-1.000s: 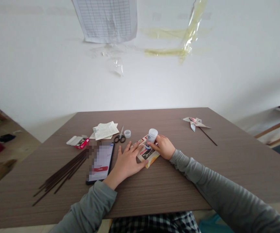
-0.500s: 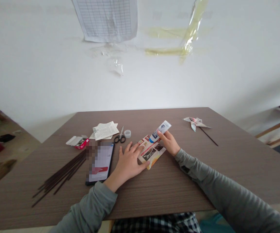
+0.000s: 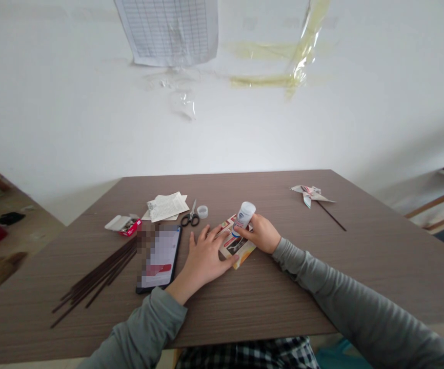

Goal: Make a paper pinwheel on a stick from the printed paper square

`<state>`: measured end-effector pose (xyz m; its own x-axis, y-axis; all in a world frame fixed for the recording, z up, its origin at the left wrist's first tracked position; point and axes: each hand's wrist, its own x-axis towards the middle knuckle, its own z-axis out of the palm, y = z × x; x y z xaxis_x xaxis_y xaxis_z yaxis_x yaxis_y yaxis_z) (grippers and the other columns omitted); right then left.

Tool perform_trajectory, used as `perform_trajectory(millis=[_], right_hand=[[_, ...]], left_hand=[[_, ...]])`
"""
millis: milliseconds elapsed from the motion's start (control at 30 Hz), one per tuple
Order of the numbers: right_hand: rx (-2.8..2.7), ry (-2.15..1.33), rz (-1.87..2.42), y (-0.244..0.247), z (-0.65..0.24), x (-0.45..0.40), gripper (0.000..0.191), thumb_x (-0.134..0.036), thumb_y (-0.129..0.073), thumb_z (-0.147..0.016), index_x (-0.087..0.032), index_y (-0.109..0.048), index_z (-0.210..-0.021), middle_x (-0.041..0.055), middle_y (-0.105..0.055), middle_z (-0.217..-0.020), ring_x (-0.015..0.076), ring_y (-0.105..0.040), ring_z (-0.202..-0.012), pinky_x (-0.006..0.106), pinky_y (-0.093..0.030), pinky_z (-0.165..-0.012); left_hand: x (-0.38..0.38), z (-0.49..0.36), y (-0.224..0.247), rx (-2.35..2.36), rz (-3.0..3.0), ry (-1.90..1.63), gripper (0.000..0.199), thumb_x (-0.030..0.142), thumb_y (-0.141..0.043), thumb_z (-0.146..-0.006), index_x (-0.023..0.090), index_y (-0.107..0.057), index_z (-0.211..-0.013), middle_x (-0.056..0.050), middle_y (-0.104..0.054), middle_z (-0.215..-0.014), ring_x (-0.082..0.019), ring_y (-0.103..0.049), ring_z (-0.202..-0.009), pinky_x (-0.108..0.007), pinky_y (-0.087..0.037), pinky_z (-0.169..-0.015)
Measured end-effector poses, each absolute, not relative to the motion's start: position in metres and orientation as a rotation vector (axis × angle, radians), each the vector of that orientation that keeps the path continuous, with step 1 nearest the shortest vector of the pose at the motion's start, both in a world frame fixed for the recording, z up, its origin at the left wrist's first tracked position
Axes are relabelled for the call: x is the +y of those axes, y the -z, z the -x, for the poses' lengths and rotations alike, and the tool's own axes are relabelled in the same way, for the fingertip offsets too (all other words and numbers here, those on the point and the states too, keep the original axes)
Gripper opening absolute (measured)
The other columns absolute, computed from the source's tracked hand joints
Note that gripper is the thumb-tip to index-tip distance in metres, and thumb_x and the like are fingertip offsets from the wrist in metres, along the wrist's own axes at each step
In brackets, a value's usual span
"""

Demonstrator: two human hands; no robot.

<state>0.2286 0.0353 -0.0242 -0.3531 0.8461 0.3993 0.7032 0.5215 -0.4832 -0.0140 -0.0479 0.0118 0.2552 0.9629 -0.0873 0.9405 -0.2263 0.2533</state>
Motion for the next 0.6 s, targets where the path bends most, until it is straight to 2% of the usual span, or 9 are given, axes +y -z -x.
perform_trajectory(millis=[100,300,433,600], right_hand=[[-2.214,-0.308,1.302,0.019,-0.224,0.033,0.027,-0.050,-0.098,-0.115,-0.028,-0.083,-0.112,0.0090,-0.093,-0.104,0.0338,-0.089,-0.102,0.043,-0.069,-0.097],[-2.261,-0.319,1.310,0.012,-0.221,0.032,0.025,-0.048,-0.097,-0.116,-0.027,-0.084,-0.117,0.0081,-0.092,-0.105,0.0345,-0.090,-0.107,0.046,-0.069,-0.106],[-2.259,-0.308,1.299,0.012,-0.222,0.033,0.022,-0.045,-0.096,-0.117,-0.027,-0.084,-0.115,0.0077,-0.093,-0.106,0.0339,-0.090,-0.107,0.046,-0.069,-0.106],[-2.272,-0.300,1.313,0.009,-0.221,0.032,0.022,-0.046,-0.097,-0.117,-0.028,-0.085,-0.115,0.0073,-0.093,-0.104,0.0335,-0.089,-0.105,0.045,-0.069,-0.107]], left_hand=[[-0.048,0.013,-0.013,1.769,-2.266,-0.146,0.086,0.070,-0.086,-0.114,0.042,-0.068,-0.193,-0.011,-0.057,-0.208,-0.059,-0.040,-0.197,-0.095,-0.027,-0.158],[-0.049,0.012,-0.015,1.763,-2.263,-0.135,0.088,0.068,-0.086,-0.113,0.041,-0.067,-0.195,-0.012,-0.056,-0.208,-0.060,-0.039,-0.197,-0.095,-0.026,-0.158],[-0.049,0.012,-0.015,1.768,-2.257,-0.131,0.090,0.066,-0.087,-0.113,0.039,-0.065,-0.196,-0.013,-0.055,-0.209,-0.060,-0.039,-0.197,-0.096,-0.026,-0.157],[-0.048,0.014,-0.012,1.768,-2.270,-0.144,0.089,0.069,-0.088,-0.112,0.044,-0.066,-0.195,-0.011,-0.058,-0.207,-0.060,-0.041,-0.196,-0.094,-0.030,-0.157]])
